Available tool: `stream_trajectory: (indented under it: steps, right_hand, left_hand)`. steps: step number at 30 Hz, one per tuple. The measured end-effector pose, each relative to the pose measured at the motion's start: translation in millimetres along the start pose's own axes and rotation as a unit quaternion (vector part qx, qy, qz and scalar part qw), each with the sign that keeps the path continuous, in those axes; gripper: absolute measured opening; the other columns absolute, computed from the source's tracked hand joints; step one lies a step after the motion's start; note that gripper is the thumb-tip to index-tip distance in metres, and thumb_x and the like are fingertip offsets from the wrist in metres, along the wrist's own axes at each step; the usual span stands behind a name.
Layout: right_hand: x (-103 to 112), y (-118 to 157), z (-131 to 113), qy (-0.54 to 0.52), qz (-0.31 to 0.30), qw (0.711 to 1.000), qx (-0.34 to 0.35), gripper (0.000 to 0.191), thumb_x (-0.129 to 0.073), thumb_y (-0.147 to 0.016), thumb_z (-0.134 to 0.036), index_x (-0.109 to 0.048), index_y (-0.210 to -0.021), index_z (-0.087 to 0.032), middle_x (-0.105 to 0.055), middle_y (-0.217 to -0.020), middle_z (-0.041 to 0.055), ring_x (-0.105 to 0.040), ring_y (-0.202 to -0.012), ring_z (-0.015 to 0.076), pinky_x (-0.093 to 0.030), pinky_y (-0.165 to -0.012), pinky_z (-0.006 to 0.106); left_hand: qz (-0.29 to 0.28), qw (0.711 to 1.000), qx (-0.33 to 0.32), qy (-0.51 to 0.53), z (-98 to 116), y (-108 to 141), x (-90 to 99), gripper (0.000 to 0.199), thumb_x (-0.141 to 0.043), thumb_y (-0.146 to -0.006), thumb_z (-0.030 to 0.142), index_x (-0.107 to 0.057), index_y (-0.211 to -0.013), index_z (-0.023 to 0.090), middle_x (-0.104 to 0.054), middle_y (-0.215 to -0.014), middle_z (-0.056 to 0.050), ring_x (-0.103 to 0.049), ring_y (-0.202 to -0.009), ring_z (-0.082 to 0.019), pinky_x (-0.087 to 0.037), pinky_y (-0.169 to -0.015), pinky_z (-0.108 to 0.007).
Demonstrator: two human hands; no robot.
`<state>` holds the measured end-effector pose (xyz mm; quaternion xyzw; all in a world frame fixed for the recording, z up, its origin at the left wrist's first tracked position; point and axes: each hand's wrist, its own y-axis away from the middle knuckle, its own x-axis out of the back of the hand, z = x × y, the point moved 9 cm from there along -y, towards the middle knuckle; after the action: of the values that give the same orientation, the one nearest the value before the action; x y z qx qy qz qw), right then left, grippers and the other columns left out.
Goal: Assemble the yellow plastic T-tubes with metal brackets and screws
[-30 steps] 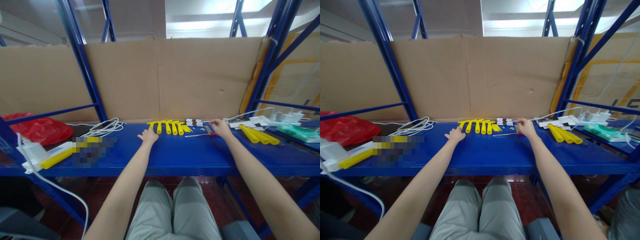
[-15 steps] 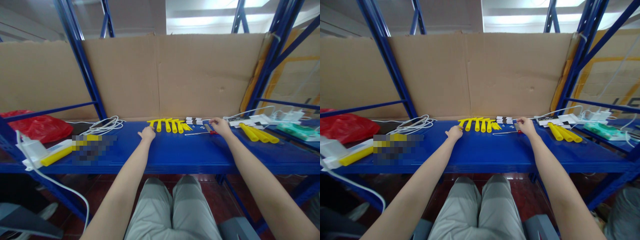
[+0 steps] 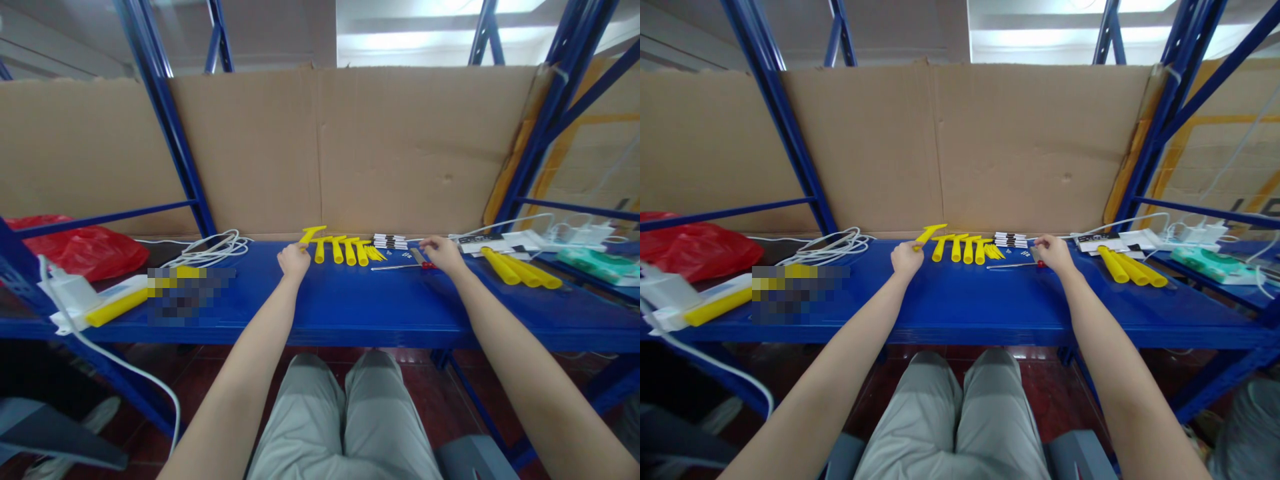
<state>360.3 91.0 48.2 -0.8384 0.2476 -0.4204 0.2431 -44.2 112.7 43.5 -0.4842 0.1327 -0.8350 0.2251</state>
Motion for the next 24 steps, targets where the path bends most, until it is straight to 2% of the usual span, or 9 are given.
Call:
stream_trajectory:
  steps: [4,7,9,13,19,24]
  right_hand:
    - [-7,1,1,-0.014,-0.022,1.000,0.001,0.022,-0.051,-0.069,-0.013,-0.070,-0.080,-0.017,-0.071,-0.073,0.0051,-0.065,-0.067,0.0180,-0.053,-0.071,0.032]
    - [-15,2,0,-0.037,-0.037,0.999,0.007,0.020,-0.052,-0.070,-0.013,-0.069,-0.080,-0.016,-0.069,-0.067,0.0043,-0.064,-0.062,0.0169,-0.053,-0.067,0.031]
    - [-21,3,0,-0.054,-0.052,0.997,0.001,0.019,-0.052,-0.072,-0.013,-0.068,-0.081,-0.015,-0.068,-0.067,0.0046,-0.062,-0.059,0.0160,-0.053,-0.065,0.030]
    - [-31,5,0,-0.107,-0.078,0.991,-0.034,0.017,-0.054,-0.074,-0.011,-0.066,-0.086,-0.014,-0.069,-0.075,0.0061,-0.060,-0.056,0.0130,-0.052,-0.059,0.027]
    - [-47,12,-14,-0.225,-0.108,0.965,-0.086,0.009,-0.058,-0.080,-0.014,-0.063,-0.087,-0.015,-0.069,-0.079,0.0054,-0.062,-0.059,0.0116,-0.052,-0.059,0.024]
    - [-61,26,-29,-0.348,-0.152,0.915,-0.140,0.011,-0.058,-0.082,-0.012,-0.060,-0.092,-0.016,-0.064,-0.066,0.0007,-0.060,-0.052,0.0111,-0.052,-0.057,0.024]
  left_hand:
    - [-0.001,0.995,-0.084,0.044,21,5,-3.6,0.031,-0.054,-0.084,0.017,-0.074,-0.106,0.025,-0.072,-0.109,-0.007,-0.065,-0.105,-0.026,-0.048,-0.092,-0.032]
    - [-0.026,0.975,-0.201,0.088,49,16,-13.2,0.026,-0.058,-0.082,0.015,-0.077,-0.097,0.025,-0.073,-0.108,-0.003,-0.066,-0.105,-0.021,-0.049,-0.093,-0.028]
    - [-0.046,0.957,-0.266,0.103,65,25,-19.6,0.025,-0.061,-0.080,0.013,-0.077,-0.094,0.025,-0.074,-0.104,-0.001,-0.066,-0.105,-0.020,-0.049,-0.095,-0.030]
    - [-0.079,0.934,-0.333,0.103,83,41,-27.4,0.025,-0.064,-0.077,0.011,-0.077,-0.091,0.027,-0.074,-0.102,-0.001,-0.067,-0.104,-0.021,-0.050,-0.095,-0.036]
    - [-0.096,0.915,-0.379,0.099,94,54,-27.8,0.025,-0.065,-0.076,0.013,-0.077,-0.090,0.030,-0.073,-0.107,0.000,-0.066,-0.106,-0.020,-0.047,-0.100,-0.039]
    - [-0.103,0.916,-0.375,0.101,94,55,-29.0,0.024,-0.063,-0.077,0.014,-0.077,-0.092,0.026,-0.074,-0.104,-0.002,-0.065,-0.107,-0.019,-0.047,-0.100,-0.036]
